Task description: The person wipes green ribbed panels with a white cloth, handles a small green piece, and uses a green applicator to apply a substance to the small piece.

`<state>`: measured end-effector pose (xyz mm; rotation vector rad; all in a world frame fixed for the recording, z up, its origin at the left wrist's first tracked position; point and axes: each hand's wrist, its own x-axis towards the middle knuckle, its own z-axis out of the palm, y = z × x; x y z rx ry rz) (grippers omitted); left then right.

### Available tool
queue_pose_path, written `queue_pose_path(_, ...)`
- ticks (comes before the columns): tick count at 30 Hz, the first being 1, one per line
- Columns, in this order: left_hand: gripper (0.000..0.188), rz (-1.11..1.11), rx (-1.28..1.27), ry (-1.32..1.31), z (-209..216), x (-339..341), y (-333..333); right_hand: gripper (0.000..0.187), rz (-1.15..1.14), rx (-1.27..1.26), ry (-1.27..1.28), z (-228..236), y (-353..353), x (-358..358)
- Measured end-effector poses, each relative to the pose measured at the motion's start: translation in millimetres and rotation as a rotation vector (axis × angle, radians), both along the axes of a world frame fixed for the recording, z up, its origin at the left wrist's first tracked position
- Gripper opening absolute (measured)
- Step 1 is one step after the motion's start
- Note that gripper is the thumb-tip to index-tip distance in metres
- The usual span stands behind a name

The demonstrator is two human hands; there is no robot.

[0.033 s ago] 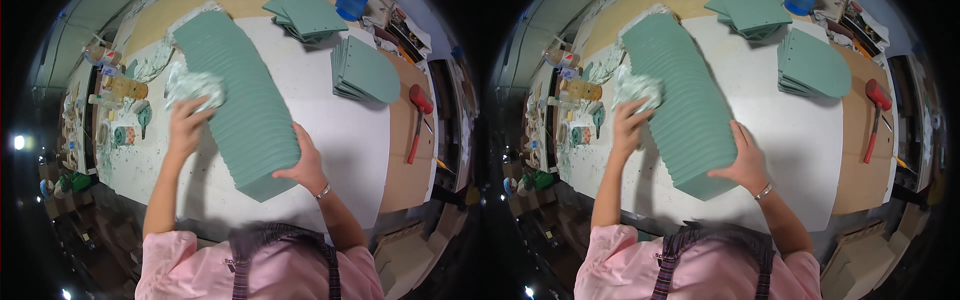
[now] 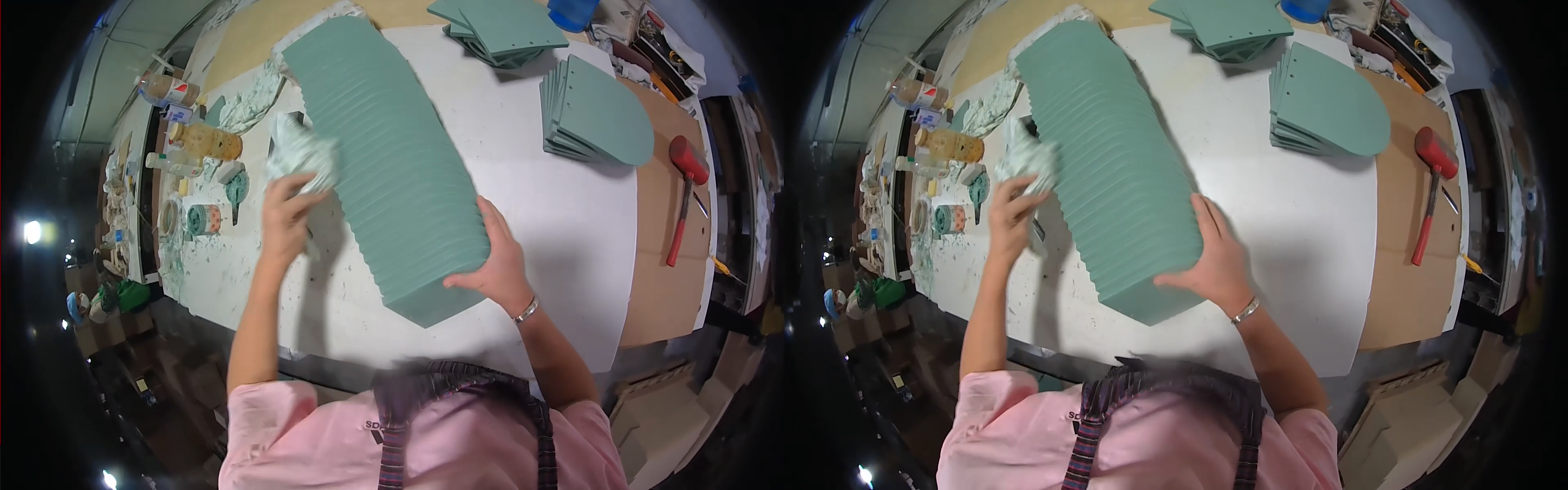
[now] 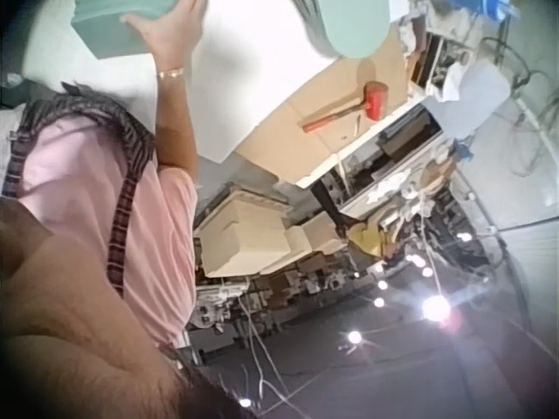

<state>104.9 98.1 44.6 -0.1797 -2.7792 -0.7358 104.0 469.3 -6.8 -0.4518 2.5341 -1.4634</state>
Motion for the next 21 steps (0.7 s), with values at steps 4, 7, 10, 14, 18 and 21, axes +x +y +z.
queue_pose_path(4, 0.029, 0.355, 0.283, -0.217, 36, 30, -40, 0.134, 0.006, 0.025, 0.067, 1, -5, 0)
queue_pose_path(7, 0.039, 0.419, 0.627, -0.104, 67, 13, 7, 0.133, 0.009, -0.01, 0.051, 0, -3, 0)
queue_pose_path(10, 0.047, 0.287, 0.533, -0.132, 43, 10, 37, 0.133, -0.004, -0.035, 0.034, -3, -2, 1)
queue_pose_path(14, 0.017, 0.385, 0.531, -0.47, 11, 33, 15, 0.133, 0.004, -0.037, 0.022, 1, -8, 1)
queue_pose_path(18, 0.021, 0.274, 0.874, -0.162, 89, 40, -19, 0.131, -0.01, -0.015, 0.06, -2, -2, 1)
queue_pose_path(21, 0.027, 0.488, -0.238, -0.191, 93, 23, -36, 0.131, 0.004, 0.002, 0.038, 4, -4, 3)
